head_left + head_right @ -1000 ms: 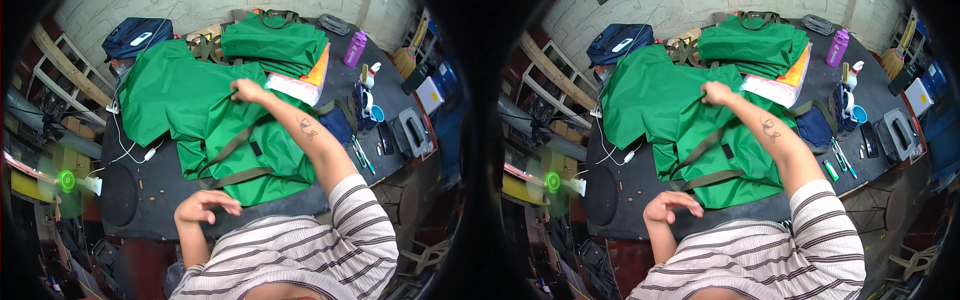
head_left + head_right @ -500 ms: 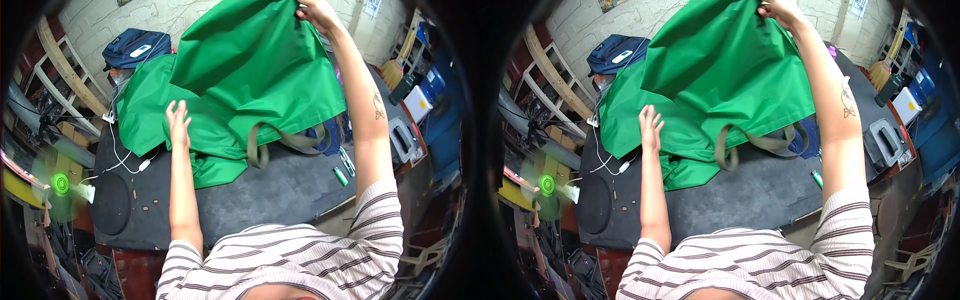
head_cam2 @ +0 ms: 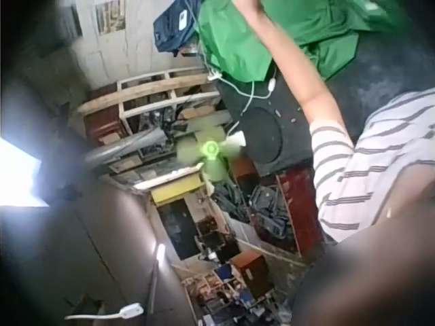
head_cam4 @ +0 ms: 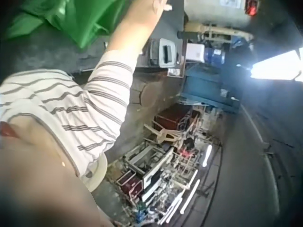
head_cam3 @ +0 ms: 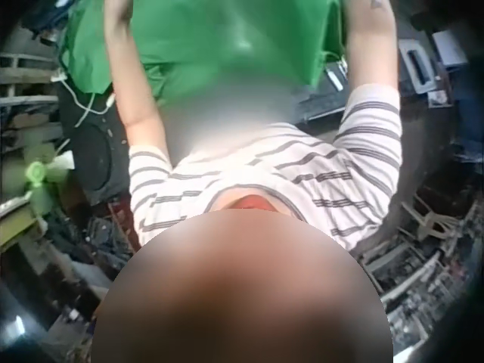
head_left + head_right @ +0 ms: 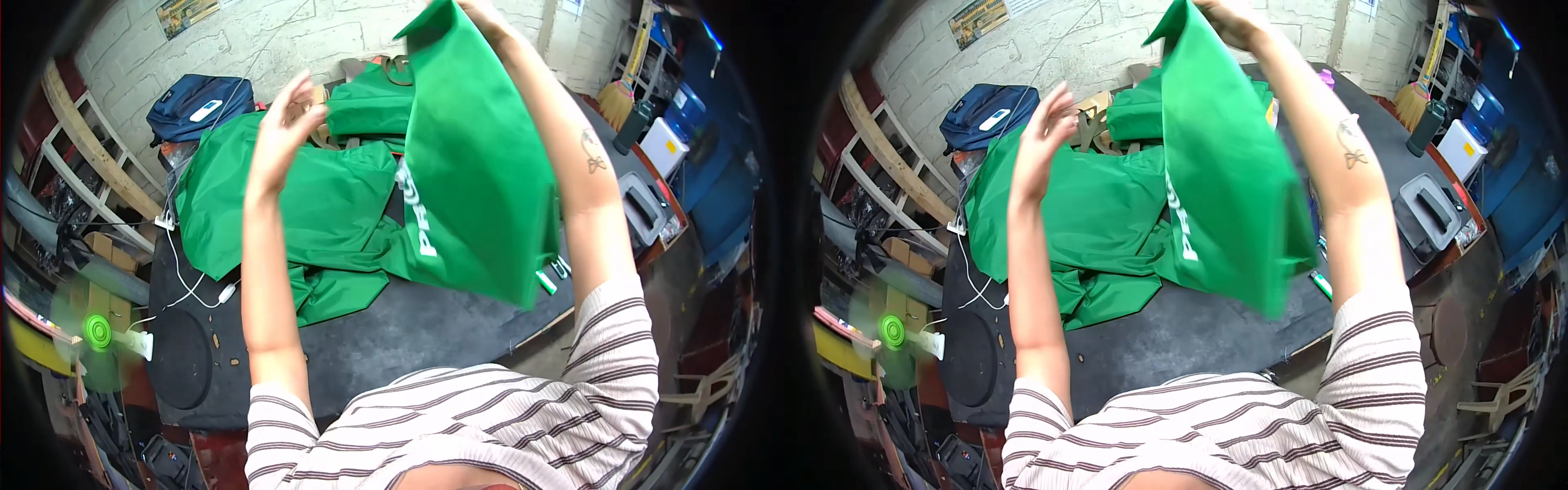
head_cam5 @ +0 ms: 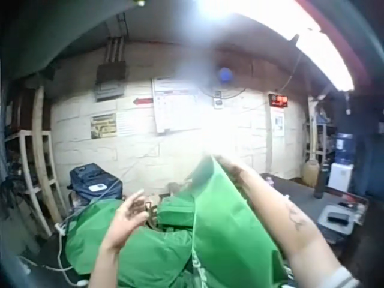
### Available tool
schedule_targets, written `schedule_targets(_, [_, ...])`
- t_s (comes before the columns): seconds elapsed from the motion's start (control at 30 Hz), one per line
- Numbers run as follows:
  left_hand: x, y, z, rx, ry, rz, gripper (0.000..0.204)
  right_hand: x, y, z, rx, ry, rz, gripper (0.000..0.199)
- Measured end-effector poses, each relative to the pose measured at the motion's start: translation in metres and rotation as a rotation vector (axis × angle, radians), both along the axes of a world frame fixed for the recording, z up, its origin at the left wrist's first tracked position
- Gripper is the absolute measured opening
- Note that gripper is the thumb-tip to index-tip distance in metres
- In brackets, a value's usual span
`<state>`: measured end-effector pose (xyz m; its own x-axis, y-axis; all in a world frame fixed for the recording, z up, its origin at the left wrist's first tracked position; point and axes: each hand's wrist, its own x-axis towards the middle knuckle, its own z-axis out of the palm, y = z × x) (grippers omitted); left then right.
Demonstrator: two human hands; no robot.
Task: Inspecting green tote bags, cleaning them with a cloth, and trimming loose threads with a thread nipper.
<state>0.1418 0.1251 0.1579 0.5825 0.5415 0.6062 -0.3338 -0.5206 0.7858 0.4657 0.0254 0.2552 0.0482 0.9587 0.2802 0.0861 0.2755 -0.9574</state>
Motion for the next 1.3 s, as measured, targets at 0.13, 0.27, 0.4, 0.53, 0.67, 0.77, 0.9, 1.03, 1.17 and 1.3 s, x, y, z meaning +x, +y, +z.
schedule_targets(0.13, [0.056, -0.002, 0.03, 0.145, -0.094, -0.107, 0.082, -0.089, 0.019, -0.018, 0.205, -0.119, 0.169, 0.027])
schedule_targets(0.27, [0.078, 0.021, 0.042, 0.416, 0.038, 0.484, 0.065, -0.068, -0.017, -0.013, 0.249, -0.66, -0.335, 0.035])
schedule_targets(0.4, [0.042, 0.065, 0.05, 0.271, -0.002, 0.848, 0.061, -0.045, -0.097, -0.038, -0.096, -0.509, -0.531, 0.044])
schedule_targets(0.53, [0.043, 0.068, 0.046, 0.25, 0.009, 0.878, 0.057, -0.005, -0.115, -0.134, -0.548, -0.204, -0.623, 0.062])
schedule_targets(0.67, [0.042, 0.087, 0.035, 0.145, -0.043, 0.853, 0.074, -0.007, -0.095, -0.173, -0.499, 0.311, -0.308, 0.067])
schedule_targets(0.77, [0.056, 0.08, 0.034, 0.496, -0.078, 0.919, 0.09, 0.018, -0.074, -0.169, -0.555, 0.549, -0.072, 0.052])
schedule_targets(0.9, [0.044, 0.073, 0.051, 0.483, 0.315, 0.504, 0.036, 0.007, -0.052, -0.121, -0.577, 0.346, -0.223, 0.034])
schedule_targets(1.03, [0.039, 0.089, 0.046, 0.506, -0.051, 0.292, 0.011, 0.018, -0.035, -0.149, -0.62, -0.115, -0.571, 0.052])
schedule_targets(1.17, [0.046, 0.058, 0.061, 0.299, -0.503, 0.026, 0.01, 0.035, -0.042, -0.241, -0.761, 0.224, -0.638, 0.082])
schedule_targets(1.3, [0.037, 0.094, 0.062, 0.266, -0.457, 0.264, 0.014, 0.009, -0.034, -0.228, -0.432, 0.763, 0.264, 0.078])
